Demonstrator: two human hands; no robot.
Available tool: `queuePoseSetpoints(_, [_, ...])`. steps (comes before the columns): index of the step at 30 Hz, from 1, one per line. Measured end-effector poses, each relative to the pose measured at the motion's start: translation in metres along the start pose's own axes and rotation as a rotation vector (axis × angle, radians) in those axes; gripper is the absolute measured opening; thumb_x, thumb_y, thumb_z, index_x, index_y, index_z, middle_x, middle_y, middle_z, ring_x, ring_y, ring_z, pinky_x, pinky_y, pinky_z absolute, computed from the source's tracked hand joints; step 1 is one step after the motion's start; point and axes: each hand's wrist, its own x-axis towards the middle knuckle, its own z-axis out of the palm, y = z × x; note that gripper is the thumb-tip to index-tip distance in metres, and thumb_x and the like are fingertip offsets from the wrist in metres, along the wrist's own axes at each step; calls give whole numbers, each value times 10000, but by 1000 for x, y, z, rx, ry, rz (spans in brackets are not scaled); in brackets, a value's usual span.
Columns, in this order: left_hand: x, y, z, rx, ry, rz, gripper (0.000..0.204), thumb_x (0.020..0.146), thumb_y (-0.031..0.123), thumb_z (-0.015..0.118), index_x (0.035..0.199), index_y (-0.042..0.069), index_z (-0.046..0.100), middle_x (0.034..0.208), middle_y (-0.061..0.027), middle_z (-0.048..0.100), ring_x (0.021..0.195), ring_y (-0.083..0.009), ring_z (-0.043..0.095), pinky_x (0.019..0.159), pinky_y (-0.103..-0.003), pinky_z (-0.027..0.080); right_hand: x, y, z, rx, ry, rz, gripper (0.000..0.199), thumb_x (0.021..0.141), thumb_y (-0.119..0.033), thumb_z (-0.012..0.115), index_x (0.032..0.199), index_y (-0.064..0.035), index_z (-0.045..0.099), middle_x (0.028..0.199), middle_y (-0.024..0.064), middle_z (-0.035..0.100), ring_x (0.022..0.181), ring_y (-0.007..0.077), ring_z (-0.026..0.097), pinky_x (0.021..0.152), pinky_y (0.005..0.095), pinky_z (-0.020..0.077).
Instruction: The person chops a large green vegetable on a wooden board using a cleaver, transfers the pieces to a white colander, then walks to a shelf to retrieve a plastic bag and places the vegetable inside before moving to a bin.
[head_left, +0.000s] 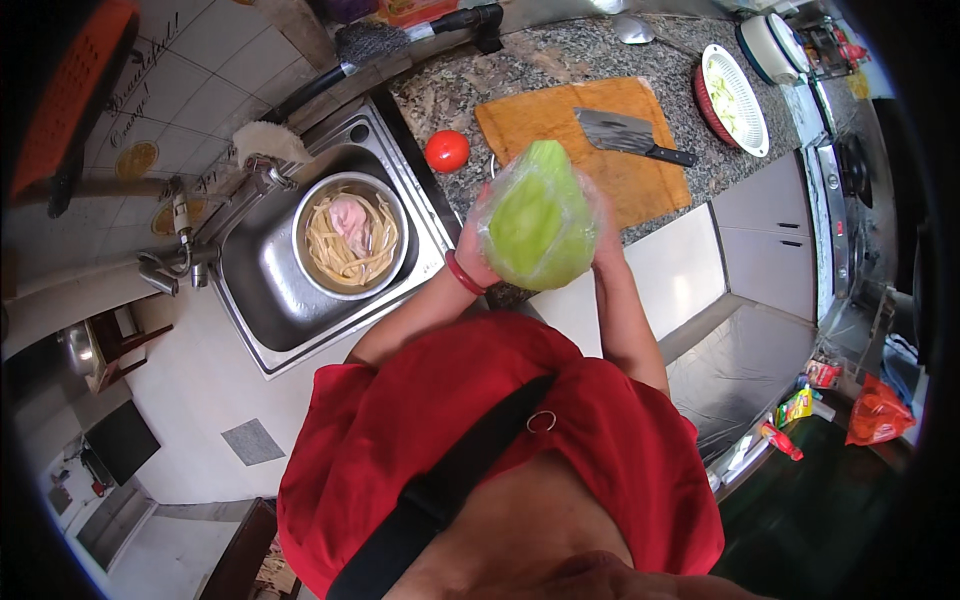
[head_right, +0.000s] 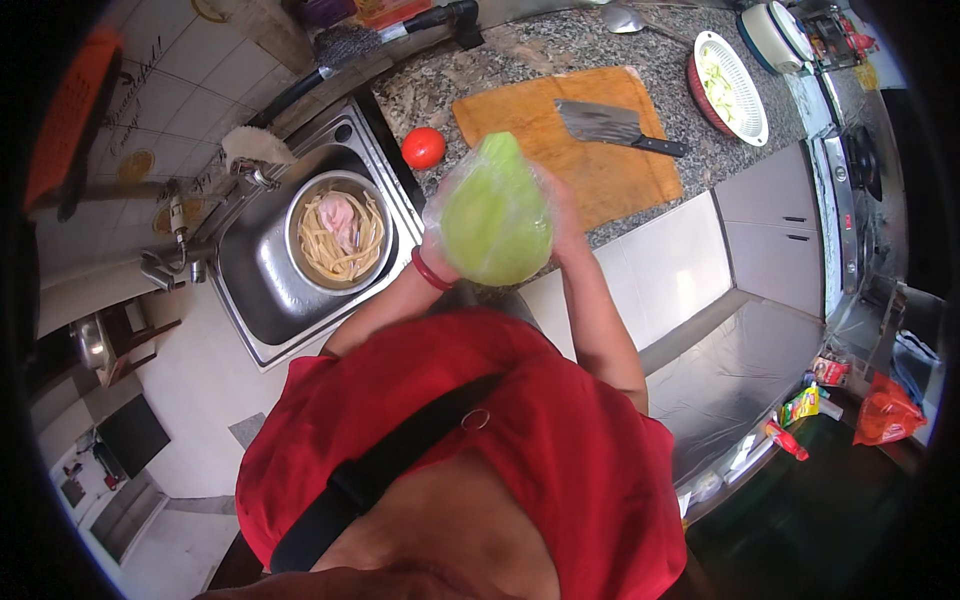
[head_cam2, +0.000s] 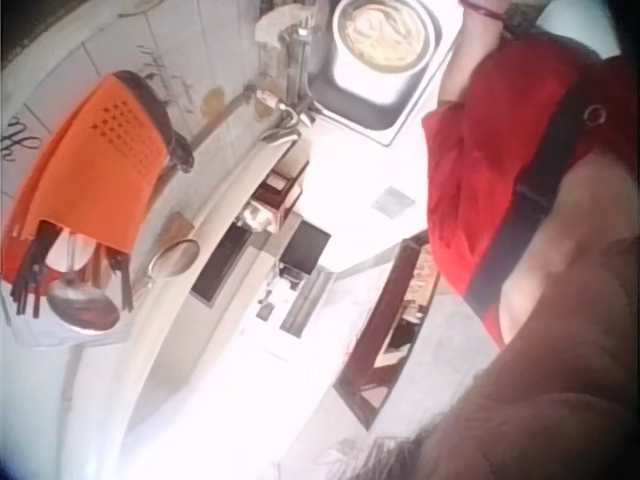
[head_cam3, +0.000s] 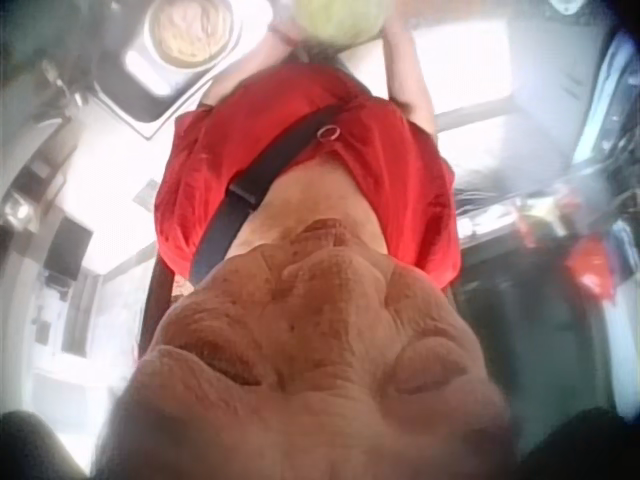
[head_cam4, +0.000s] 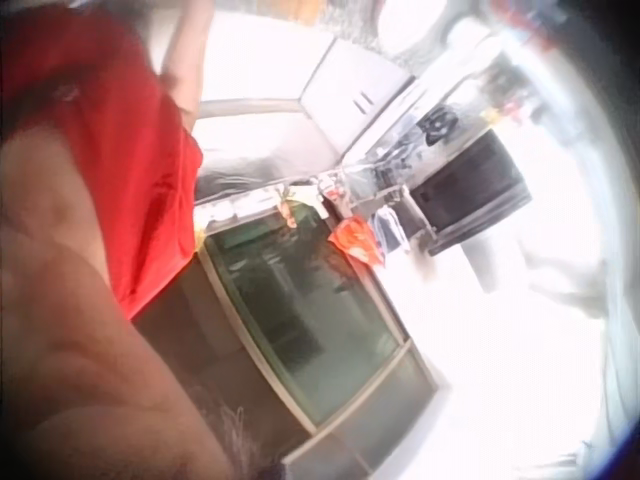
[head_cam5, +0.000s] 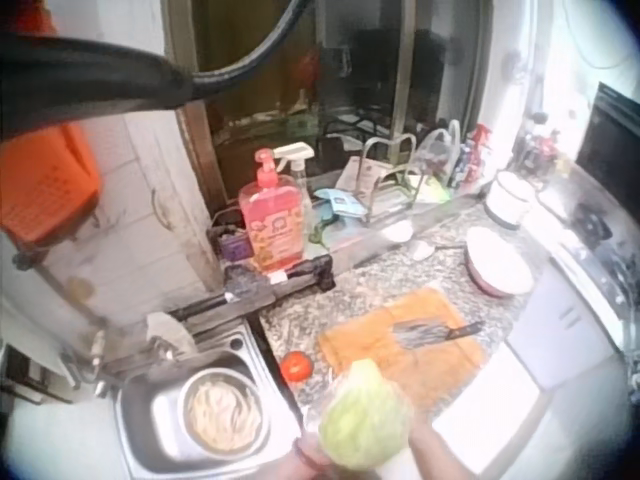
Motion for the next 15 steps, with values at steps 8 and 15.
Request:
queuePoseSetpoints(8, [-19,9,10,156,-7,-109,702,850,584,383,1362,109,308,1368,-117,368,1246,-304,369,1034,-489,270,-26,-36,-18,-331,263,-354,184,789,-90,650,941,-8,588,738,-22,525,655,70,487,606,220,429])
queuePoseSetpoints(15, [-22,9,-8,172,23,-29,585,878,467,435,1325,98,353,1324,-120,420,1211,-284,414,1023,-463,301,-31,-42,-7,-449,29,-22,150,780,-46,651,908,-5,585,723,-30,528,622,58,477,554,200,409])
